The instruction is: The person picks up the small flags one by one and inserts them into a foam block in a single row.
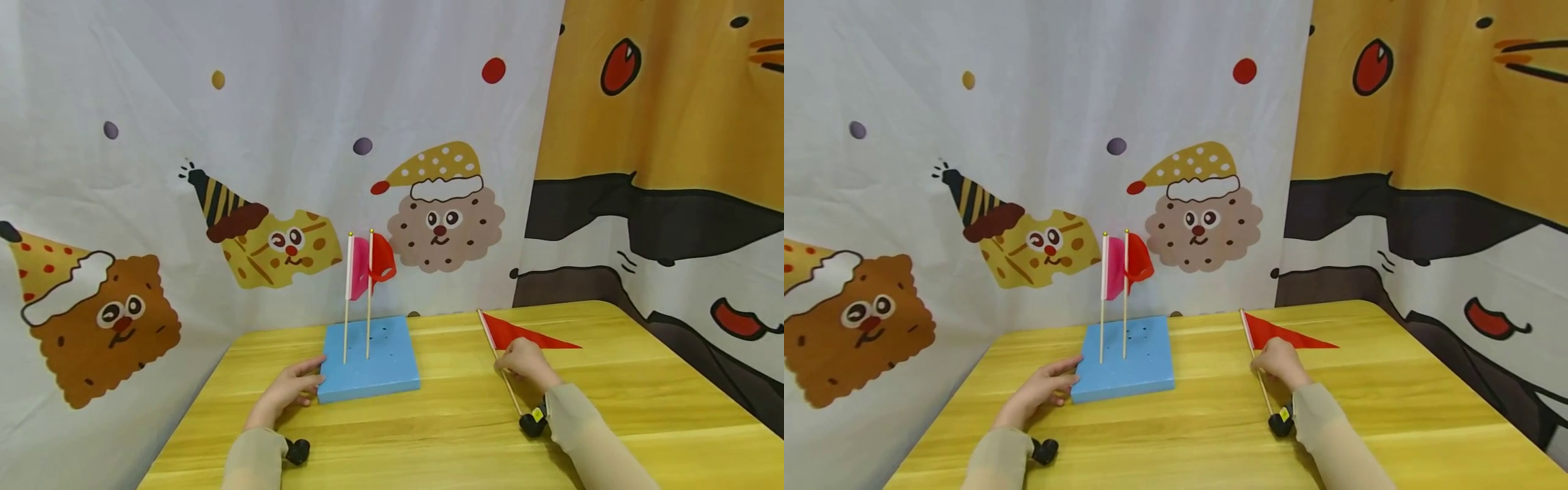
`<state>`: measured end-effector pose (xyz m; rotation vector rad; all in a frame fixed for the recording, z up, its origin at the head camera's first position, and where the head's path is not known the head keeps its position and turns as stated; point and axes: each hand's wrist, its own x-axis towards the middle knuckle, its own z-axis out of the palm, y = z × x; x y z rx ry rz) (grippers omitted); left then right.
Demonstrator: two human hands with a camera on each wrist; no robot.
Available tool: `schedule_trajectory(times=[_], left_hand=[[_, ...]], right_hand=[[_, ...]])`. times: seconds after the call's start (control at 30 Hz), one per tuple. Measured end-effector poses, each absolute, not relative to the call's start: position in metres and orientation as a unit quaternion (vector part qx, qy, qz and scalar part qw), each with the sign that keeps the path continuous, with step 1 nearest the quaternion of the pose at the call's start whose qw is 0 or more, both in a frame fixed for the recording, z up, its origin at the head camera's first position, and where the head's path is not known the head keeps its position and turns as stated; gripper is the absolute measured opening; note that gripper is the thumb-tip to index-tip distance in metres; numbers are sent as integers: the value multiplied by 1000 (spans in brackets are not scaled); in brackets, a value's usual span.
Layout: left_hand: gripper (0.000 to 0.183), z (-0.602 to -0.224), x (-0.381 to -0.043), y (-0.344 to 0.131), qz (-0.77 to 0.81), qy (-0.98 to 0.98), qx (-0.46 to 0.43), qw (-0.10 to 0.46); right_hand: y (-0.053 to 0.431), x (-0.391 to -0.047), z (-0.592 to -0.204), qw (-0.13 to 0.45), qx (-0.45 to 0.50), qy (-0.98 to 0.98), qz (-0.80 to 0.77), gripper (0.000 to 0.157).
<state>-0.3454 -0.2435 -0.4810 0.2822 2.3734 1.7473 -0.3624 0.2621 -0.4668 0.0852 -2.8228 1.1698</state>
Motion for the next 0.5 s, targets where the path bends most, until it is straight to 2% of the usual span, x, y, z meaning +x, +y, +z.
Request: schedule_trajectory(times=[0.17, 0.5], left_hand=[[61, -480, -346, -244, 589, 797, 95, 90], [61, -483, -346, -245, 589, 797, 91, 96]], right_hand=[[261, -360, -465, 48, 5, -914, 403, 38], [269, -358, -465, -14, -31, -855, 517, 18]])
